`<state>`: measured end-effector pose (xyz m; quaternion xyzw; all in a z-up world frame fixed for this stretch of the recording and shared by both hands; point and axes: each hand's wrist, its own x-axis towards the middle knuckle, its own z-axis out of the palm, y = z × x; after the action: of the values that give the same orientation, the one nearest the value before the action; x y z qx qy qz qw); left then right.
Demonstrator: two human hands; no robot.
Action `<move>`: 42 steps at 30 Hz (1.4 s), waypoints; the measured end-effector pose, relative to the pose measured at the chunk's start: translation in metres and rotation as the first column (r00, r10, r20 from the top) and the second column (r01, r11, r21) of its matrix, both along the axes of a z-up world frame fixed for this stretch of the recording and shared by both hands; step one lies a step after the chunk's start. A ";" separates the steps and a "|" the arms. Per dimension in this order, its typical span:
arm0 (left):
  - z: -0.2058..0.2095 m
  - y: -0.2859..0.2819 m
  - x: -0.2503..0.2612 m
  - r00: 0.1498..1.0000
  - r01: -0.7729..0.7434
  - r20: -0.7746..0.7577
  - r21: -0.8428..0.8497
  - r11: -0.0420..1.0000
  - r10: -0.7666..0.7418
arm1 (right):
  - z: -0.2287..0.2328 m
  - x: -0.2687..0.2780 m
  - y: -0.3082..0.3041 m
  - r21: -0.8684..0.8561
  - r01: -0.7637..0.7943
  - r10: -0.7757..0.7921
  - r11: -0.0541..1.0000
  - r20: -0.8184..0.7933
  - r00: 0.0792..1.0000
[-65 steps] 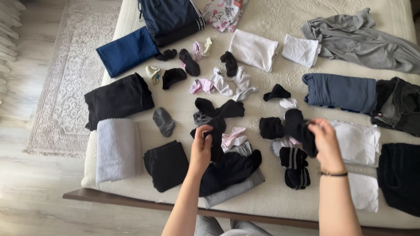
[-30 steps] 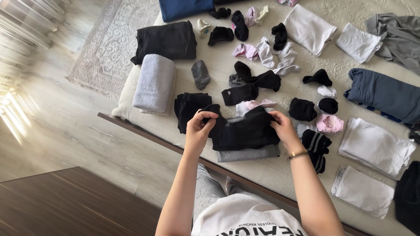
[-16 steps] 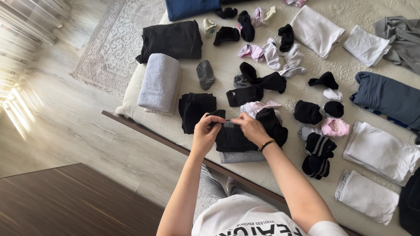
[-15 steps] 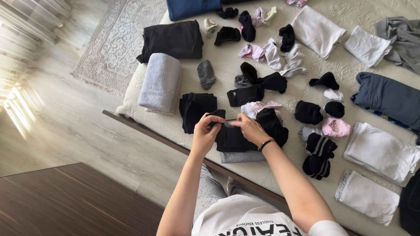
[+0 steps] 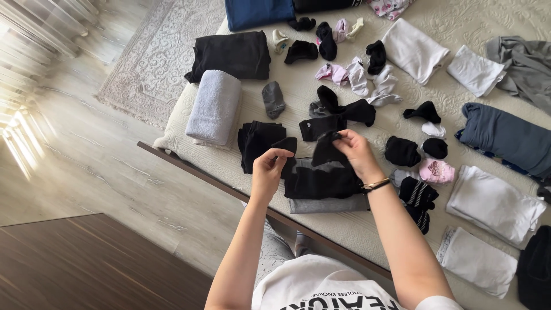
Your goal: Sorting and folding several pairs of socks on a bed.
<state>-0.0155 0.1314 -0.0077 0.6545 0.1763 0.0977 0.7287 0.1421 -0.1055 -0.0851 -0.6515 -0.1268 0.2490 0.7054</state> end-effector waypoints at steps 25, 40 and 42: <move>0.034 -0.062 0.029 0.960 0.277 0.078 -0.160 0.947 -0.268 | 0.111 -0.046 0.005 -0.193 0.179 -0.065 0.965 0.485 0.872; -0.028 -0.056 0.025 0.999 0.050 0.032 -0.671 0.739 -0.039 | 0.086 -0.064 -0.071 0.282 0.192 -0.095 0.940 -0.324 0.941; -0.024 -0.070 0.026 0.994 0.079 0.001 -0.689 0.721 -0.107 | 0.096 -0.065 -0.075 0.297 0.374 -0.262 0.879 -0.354 0.898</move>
<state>0.0109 0.0618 -0.0318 0.3479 0.1808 -0.0237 0.9196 0.0768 -0.1803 0.0104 -0.4778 0.0499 0.1981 0.8544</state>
